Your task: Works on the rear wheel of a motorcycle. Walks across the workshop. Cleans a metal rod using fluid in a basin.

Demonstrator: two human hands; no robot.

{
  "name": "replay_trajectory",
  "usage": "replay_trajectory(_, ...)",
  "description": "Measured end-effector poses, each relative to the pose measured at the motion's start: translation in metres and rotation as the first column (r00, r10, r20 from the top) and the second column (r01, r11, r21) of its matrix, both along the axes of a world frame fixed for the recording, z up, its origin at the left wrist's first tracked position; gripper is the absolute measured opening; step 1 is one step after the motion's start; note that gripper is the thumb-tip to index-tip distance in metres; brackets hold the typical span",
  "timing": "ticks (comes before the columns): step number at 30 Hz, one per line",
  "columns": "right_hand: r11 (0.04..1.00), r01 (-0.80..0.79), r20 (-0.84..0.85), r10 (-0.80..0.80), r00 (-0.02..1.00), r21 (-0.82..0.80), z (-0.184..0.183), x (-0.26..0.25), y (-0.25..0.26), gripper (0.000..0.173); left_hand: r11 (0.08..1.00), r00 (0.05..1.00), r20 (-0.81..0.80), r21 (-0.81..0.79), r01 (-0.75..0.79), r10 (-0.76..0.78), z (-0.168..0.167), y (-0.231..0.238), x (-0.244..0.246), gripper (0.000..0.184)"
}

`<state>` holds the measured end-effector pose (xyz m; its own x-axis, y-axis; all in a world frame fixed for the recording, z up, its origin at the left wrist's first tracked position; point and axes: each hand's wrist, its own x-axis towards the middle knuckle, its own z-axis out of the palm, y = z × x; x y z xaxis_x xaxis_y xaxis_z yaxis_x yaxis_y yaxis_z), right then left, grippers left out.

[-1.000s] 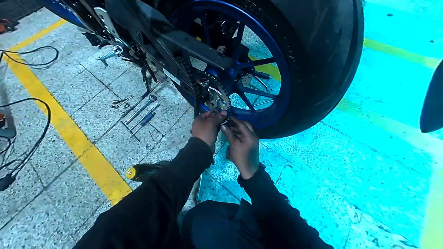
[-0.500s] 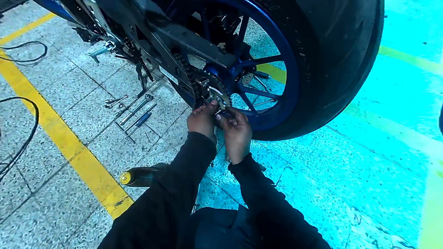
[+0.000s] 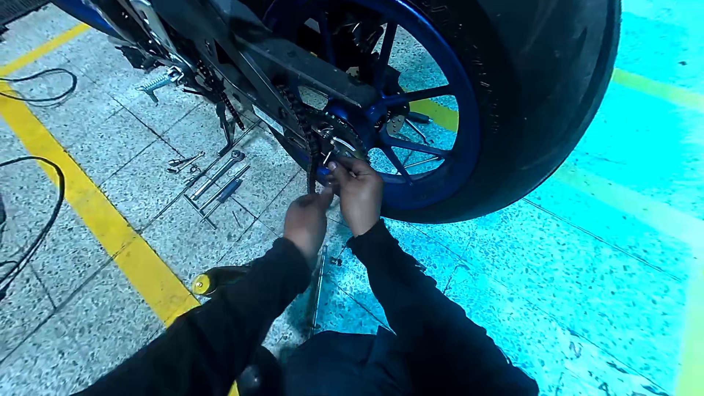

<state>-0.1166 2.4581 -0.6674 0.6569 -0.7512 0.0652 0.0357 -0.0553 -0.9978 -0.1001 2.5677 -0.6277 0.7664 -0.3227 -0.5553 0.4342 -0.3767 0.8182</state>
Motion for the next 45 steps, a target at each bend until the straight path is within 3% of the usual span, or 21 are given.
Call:
replay_trajectory(4,0.993,-0.12,0.082,0.12,0.989,0.004,-0.003,-0.004,-0.003,0.033,0.971,0.977,-0.017,0.103,0.214,-0.214,0.012,0.061,0.001,0.034)
replay_trajectory(6,0.988,-0.146,0.024,0.147,0.989,-0.042,-0.008,-0.008,-0.004,0.044,0.956,0.964,-0.01,0.128,0.264,-0.265,0.019,0.088,0.004,0.035)
replay_trajectory(10,0.975,-0.154,-0.118,0.136,0.984,-0.159,-0.01,-0.001,-0.005,0.047,0.991,0.99,-0.051,0.016,0.135,-0.134,0.023,0.129,0.006,0.027)
replay_trajectory(14,0.977,-0.175,-0.063,0.168,0.984,-0.119,-0.01,-0.007,-0.004,0.051,0.997,0.997,-0.068,-0.068,0.042,-0.047,0.023,0.152,0.001,0.025)
replay_trajectory(20,0.992,-0.031,-0.038,0.027,0.999,-0.12,-0.029,-0.018,0.003,0.026,0.99,0.993,-0.068,-0.114,0.086,-0.094,0.019,0.162,-0.001,0.021)
replay_trajectory(25,0.967,-0.107,-0.137,0.076,0.988,-0.233,-0.022,-0.013,0.001,0.03,0.98,0.982,-0.051,-0.089,0.176,-0.18,0.012,0.164,0.001,0.025)
replay_trajectory(29,0.93,-0.264,-0.272,0.193,0.943,-0.255,-0.011,-0.018,-0.009,0.036,0.974,0.974,-0.067,-0.084,0.208,-0.214,0.009,0.161,0.004,0.024)
replay_trajectory(36,0.92,-0.189,-0.242,0.107,0.964,-0.343,-0.008,-0.009,0.0,0.035,0.977,0.975,-0.089,-0.091,0.195,-0.203,0.008,0.162,0.008,0.023)
replay_trajectory(40,0.942,-0.202,-0.256,0.132,0.958,-0.269,-0.007,-0.007,-0.002,0.035,0.975,0.972,-0.09,-0.073,0.211,-0.217,0.004,0.166,0.007,0.024)
replay_trajectory(45,0.988,-0.115,-0.081,0.107,0.991,-0.101,-0.008,0.01,-0.003,0.02,0.971,0.968,-0.078,-0.032,0.237,-0.239,0.002,0.17,0.009,0.025)
